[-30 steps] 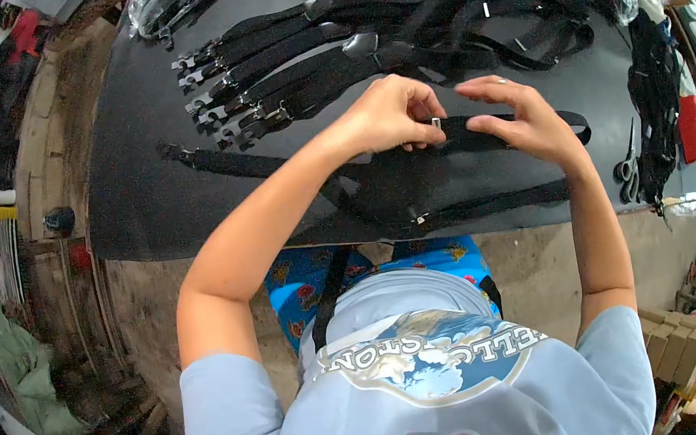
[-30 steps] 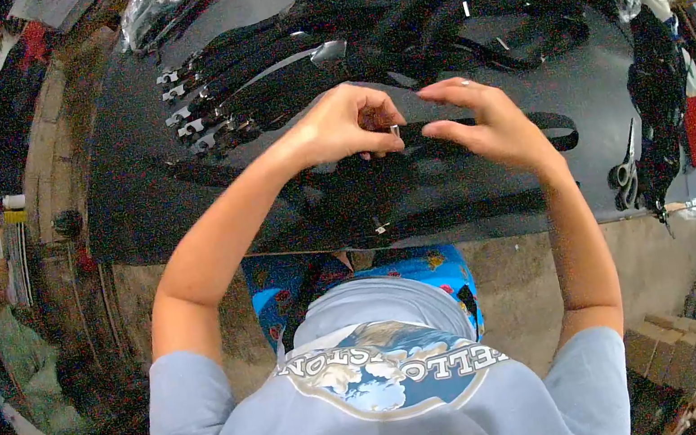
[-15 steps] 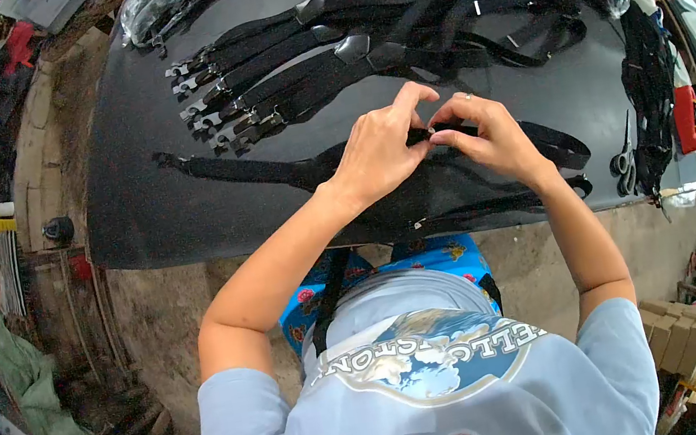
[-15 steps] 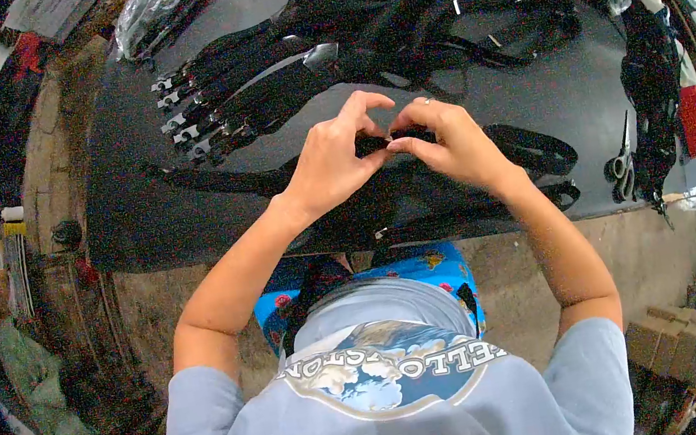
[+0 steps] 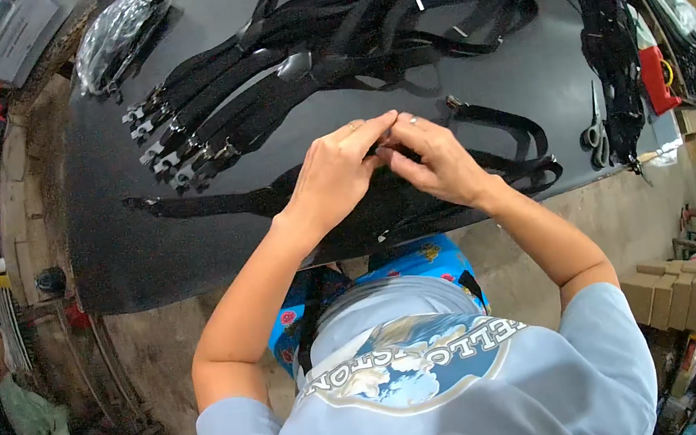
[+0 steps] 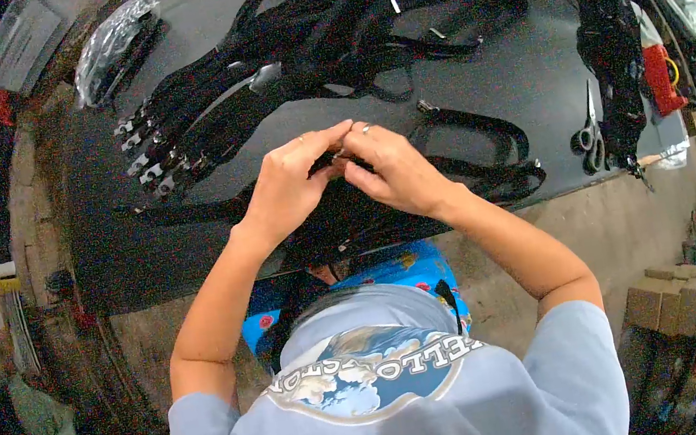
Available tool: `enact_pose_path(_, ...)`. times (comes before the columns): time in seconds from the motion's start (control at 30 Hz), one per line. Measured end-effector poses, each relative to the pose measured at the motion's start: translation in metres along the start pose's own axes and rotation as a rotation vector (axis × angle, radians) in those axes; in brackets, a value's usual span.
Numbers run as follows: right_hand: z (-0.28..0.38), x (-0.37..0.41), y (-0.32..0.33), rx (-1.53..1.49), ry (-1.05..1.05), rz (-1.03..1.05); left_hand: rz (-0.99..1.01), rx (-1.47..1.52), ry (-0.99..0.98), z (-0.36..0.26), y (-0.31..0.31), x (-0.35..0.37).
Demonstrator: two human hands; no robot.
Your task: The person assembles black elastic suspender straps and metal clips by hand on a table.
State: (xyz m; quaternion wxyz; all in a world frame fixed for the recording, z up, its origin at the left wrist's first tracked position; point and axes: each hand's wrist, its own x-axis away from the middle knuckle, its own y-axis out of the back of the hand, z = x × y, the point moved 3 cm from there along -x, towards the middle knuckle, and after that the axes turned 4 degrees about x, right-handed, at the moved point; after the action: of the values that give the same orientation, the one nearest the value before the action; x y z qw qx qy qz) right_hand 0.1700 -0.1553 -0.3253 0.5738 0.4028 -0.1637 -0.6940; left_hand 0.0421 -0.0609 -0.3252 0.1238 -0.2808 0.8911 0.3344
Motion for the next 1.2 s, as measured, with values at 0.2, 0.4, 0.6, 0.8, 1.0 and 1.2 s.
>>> enact_pose_path(0.2, -0.041, -0.015, 0.061, 0.056, -0.057, 0.164, 0.115, -0.017, 0.053, 0.000, 0.001, -0.004)
enact_pose_path(0.4, -0.096, -0.009, 0.105, 0.231, -0.138, 0.520, 0.059, 0.010, 0.078, 0.003, -0.002, -0.005)
enact_pose_path(0.6, -0.115, 0.004, 0.102, 0.237, 0.024, 0.470, 0.015, 0.011, 0.168, 0.010, 0.004, -0.010)
enact_pose_path(0.8, -0.095, 0.024, 0.141, -0.229, -0.436, 0.478, 0.012, 0.094, 0.317, 0.025, 0.021, -0.016)
enact_pose_path(1.0, -0.128, 0.093, 0.216, -0.284, -0.605, 0.081, 0.163, 0.581, 0.718, 0.062, 0.041, -0.012)
enact_pose_path(1.2, -0.149, 0.118, 0.194, -0.266, -0.716, 0.083, 0.367, 0.421, 0.624, 0.060, 0.014, -0.026)
